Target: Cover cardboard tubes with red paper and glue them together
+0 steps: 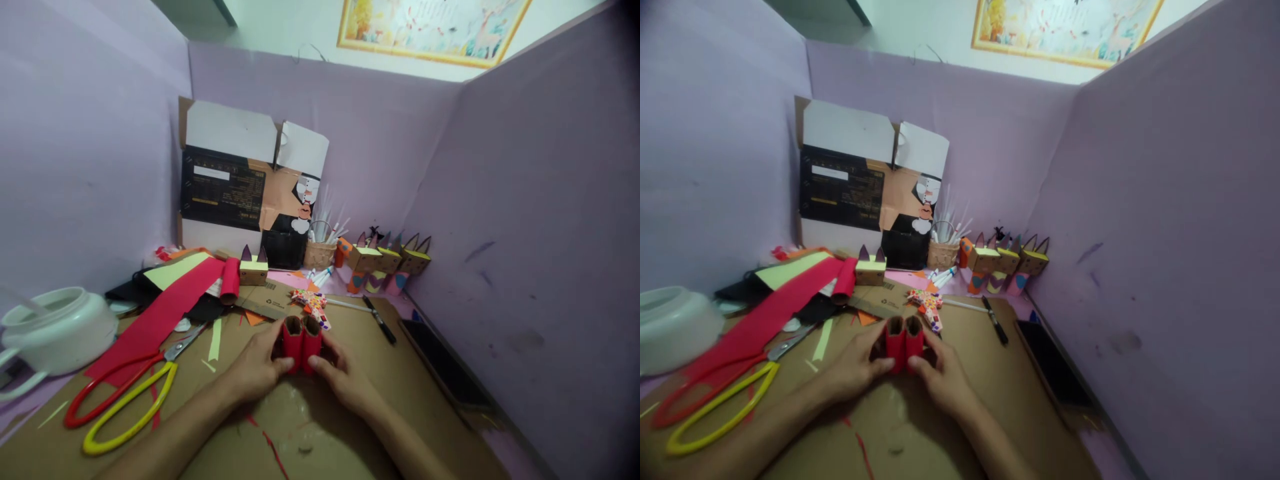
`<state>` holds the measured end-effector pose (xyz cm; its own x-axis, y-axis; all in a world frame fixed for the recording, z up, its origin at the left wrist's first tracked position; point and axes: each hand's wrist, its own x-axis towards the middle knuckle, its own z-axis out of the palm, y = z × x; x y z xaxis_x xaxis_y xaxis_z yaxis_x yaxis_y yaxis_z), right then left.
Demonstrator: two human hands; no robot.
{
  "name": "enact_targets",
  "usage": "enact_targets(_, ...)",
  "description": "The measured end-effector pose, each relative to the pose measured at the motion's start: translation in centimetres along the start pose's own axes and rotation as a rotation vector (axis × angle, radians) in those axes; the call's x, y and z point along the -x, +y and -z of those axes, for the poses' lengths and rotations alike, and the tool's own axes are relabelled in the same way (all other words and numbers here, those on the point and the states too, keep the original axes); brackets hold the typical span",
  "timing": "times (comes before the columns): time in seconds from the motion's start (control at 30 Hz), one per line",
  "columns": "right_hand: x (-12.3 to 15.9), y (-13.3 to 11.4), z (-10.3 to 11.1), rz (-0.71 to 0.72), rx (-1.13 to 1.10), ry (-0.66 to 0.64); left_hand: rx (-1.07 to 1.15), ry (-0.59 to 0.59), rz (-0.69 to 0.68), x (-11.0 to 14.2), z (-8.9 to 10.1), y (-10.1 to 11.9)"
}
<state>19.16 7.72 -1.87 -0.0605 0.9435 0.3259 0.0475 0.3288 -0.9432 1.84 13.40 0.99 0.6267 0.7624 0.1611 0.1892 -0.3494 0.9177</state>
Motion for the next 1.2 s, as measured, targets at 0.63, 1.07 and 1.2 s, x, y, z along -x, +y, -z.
enact_targets(0.63,-0.4,-0.7,-0.2,-0.193,-0.247,0.087,0.264,-0.070,0.166,-0.7,0.4,-0.1)
enact_targets(1.07,0.1,-1.3,-0.4,-0.222,-0.290,0.115,0.240,-0.044,0.143,-0.4,-0.1,0.1)
enact_targets(1.2,0.0,-1.2,-0.3,-0.185,-0.274,0.083,0.198,-0.004,0.119,-0.3,-0.3,0.4)
